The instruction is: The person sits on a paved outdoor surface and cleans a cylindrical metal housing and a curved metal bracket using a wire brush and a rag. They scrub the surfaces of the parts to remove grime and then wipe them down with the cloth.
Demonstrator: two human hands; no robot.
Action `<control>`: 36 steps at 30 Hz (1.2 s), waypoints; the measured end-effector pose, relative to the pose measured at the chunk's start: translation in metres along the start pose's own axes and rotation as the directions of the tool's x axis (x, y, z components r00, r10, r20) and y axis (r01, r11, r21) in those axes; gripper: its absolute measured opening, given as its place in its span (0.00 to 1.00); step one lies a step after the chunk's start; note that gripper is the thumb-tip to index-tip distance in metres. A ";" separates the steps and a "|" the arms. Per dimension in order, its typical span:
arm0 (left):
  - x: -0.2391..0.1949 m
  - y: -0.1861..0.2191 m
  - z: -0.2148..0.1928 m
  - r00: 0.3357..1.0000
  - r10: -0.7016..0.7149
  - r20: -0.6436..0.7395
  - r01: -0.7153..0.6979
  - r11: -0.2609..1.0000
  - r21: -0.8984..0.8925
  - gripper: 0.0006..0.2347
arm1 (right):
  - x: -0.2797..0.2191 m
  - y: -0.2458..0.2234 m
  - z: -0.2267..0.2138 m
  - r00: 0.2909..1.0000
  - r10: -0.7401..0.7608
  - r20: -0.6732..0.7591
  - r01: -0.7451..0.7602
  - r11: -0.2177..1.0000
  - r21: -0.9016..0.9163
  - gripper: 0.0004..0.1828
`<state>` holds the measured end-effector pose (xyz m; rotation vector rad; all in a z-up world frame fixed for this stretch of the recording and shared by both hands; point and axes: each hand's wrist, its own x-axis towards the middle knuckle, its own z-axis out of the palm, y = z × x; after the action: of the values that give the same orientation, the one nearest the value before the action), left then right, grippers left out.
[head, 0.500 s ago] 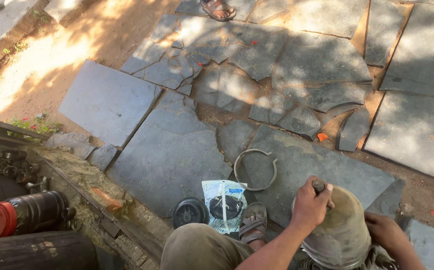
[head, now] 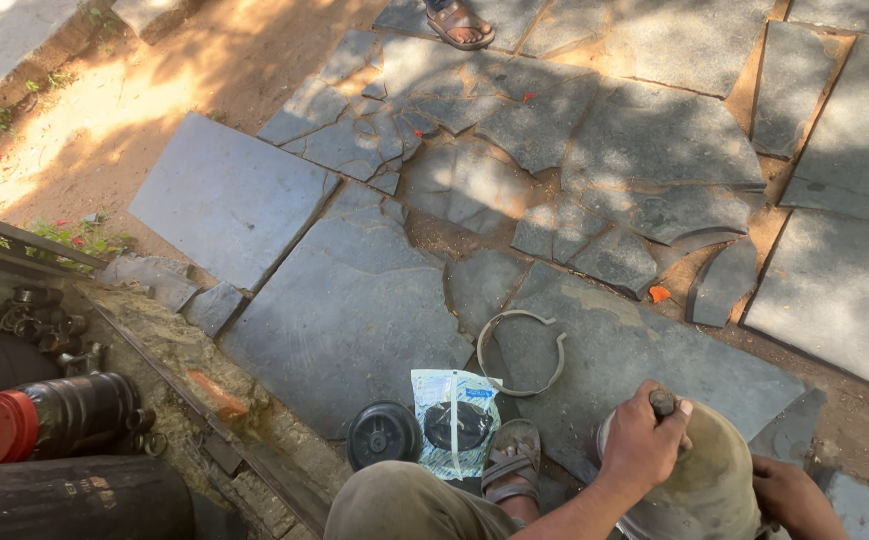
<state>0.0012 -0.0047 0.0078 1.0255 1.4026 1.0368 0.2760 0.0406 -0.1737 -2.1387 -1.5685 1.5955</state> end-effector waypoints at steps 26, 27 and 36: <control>0.021 -0.027 0.013 0.997 -0.049 0.062 0.071 0.894 -0.443 0.12 | -0.061 0.028 0.053 0.966 0.008 -0.257 0.188 0.656 0.731 0.16; 0.021 -0.032 0.019 0.992 -0.057 0.115 0.113 0.812 -0.573 0.13 | -0.061 0.027 0.059 0.979 0.009 -0.202 0.169 0.509 0.844 0.14; 0.019 -0.013 0.003 0.965 -0.262 -0.025 0.184 0.740 -0.647 0.18 | -0.076 0.026 0.066 0.968 0.153 -0.198 0.145 0.304 0.942 0.08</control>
<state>0.0028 0.0104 -0.0093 0.2824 1.0895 1.2798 0.2488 -0.0599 -0.1665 -1.4668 -0.2320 1.5138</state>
